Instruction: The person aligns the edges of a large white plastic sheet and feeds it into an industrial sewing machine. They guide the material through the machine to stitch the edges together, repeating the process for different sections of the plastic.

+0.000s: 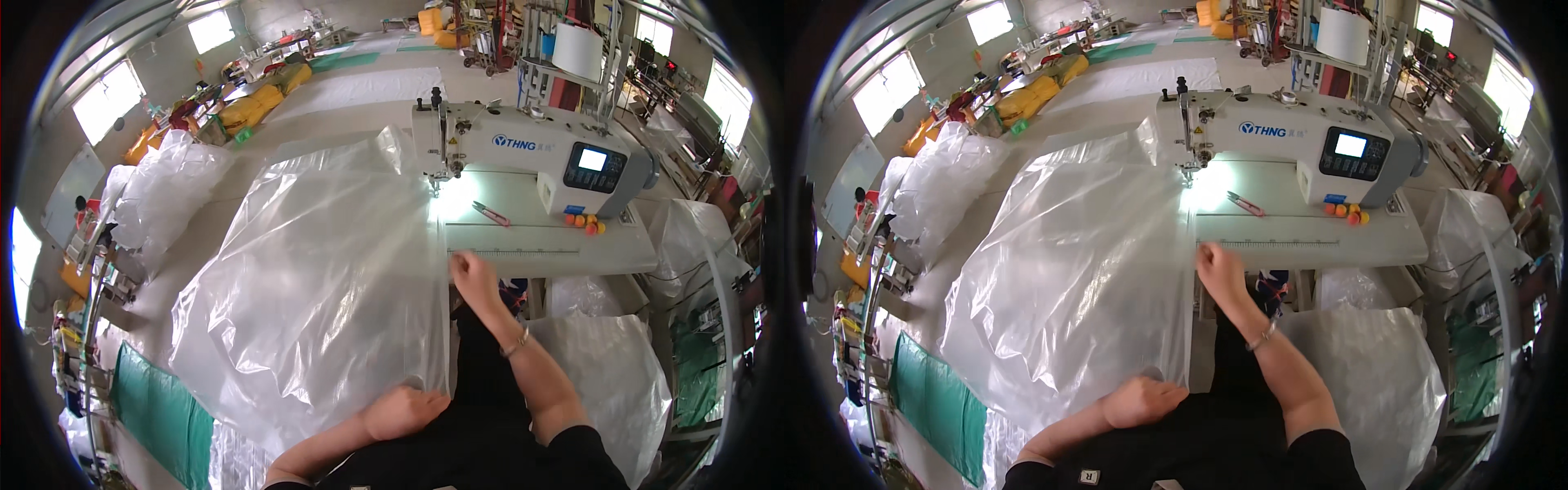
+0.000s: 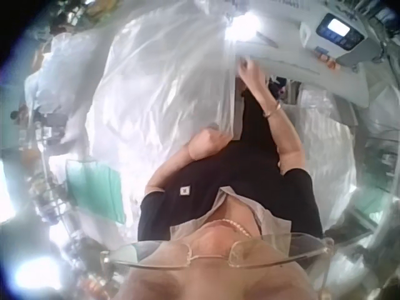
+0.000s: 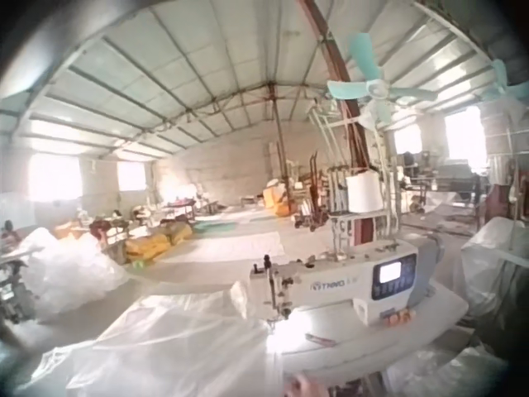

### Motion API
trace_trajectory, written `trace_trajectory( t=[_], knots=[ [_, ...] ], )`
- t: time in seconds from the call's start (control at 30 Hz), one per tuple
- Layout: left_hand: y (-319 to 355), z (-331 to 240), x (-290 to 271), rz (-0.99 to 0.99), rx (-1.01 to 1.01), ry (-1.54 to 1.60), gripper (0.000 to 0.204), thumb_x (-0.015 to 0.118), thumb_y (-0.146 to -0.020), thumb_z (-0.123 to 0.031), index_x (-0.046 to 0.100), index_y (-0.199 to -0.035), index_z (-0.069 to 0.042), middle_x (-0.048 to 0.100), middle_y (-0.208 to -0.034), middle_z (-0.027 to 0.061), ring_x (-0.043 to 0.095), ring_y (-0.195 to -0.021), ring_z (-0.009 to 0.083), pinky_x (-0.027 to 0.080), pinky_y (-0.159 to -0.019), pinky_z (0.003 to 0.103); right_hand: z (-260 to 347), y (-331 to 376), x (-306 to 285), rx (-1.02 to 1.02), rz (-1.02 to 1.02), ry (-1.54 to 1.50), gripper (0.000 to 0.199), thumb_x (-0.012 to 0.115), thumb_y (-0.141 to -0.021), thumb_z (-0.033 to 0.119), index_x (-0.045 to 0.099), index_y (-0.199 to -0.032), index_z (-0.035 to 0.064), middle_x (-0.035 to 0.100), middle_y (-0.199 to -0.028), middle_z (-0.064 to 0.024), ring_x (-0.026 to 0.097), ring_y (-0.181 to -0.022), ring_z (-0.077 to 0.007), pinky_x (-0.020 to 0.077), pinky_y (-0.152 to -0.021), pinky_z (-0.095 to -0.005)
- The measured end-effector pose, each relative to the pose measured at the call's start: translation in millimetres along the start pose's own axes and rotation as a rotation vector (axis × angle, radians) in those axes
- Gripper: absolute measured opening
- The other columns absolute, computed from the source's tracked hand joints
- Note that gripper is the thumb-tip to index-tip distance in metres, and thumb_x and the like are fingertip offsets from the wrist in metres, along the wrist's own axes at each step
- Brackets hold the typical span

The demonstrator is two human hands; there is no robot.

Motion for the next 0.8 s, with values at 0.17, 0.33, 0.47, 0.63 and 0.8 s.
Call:
trace_trajectory(
  t=[0.17,0.33,0.47,0.63,0.8],
  knots=[
    [-0.1,6.3,-12.8,0.125,0.061,0.079,0.028,0.061,-0.077,-0.008,0.057,-0.103,0.000,0.054,-0.074,0.0083,0.059,-0.058,0.0247,0.048,-0.048,0.036,8.3,-62.4,20.7,-0.108,0.163,0.600,0.020,0.064,-0.078,0.015,0.065,-0.085,-0.0037,0.064,-0.071,-0.0226,0.064,-0.068,-0.0403,0.0518,-0.064,-0.0474],
    [12.5,34.2,-23.6,0.046,0.020,0.081,0.024,0.060,-0.077,-0.008,0.058,-0.100,0.000,0.054,-0.073,0.0083,0.059,-0.057,0.0248,0.048,-0.047,0.036,24.2,-40.9,35.8,-0.075,0.289,0.647,0.012,0.066,-0.075,0.011,0.064,-0.077,-0.0008,0.065,-0.072,-0.0213,0.066,-0.072,-0.0369,0.0535,-0.066,-0.0437],
    [14.6,63.4,-15.8,0.005,-0.067,0.003,0.018,0.060,-0.078,-0.008,0.059,-0.094,-0.003,0.054,-0.070,0.0064,0.059,-0.055,0.0239,0.048,-0.047,0.035,26.7,-40.8,36.3,-0.061,0.276,0.637,0.012,0.066,-0.074,0.011,0.062,-0.074,-0.0005,0.064,-0.071,-0.0217,0.065,-0.072,-0.0382,0.0527,-0.066,-0.0450],
    [-2.9,87.0,-25.9,-0.016,-0.110,-0.089,0.010,0.060,-0.080,-0.009,0.057,-0.089,-0.007,0.051,-0.067,0.0045,0.057,-0.054,0.0229,0.047,-0.045,0.034,18.1,-62.0,39.3,-0.052,0.257,0.577,0.011,0.062,-0.075,0.010,0.060,-0.075,-0.0015,0.063,-0.071,-0.0227,0.064,-0.071,-0.0401,0.0517,-0.066,-0.0472],
    [-17.5,111.2,-28.1,-0.093,-0.123,-0.145,0.008,0.062,-0.080,-0.011,0.058,-0.086,-0.008,0.051,-0.066,0.0047,0.057,-0.053,0.0229,0.046,-0.044,0.035,16.7,-79.1,45.8,-0.035,0.255,0.549,0.010,0.060,-0.075,0.008,0.061,-0.076,-0.0020,0.063,-0.070,-0.0223,0.064,-0.071,-0.0398,0.0518,-0.066,-0.0466]
  ],
)
Point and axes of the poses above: each hand's wrist, its own y-axis away from the middle knuckle, its own x-axis out of the palm, z = x × y, the point moved 5 cm from there along -y, towards the middle knuckle
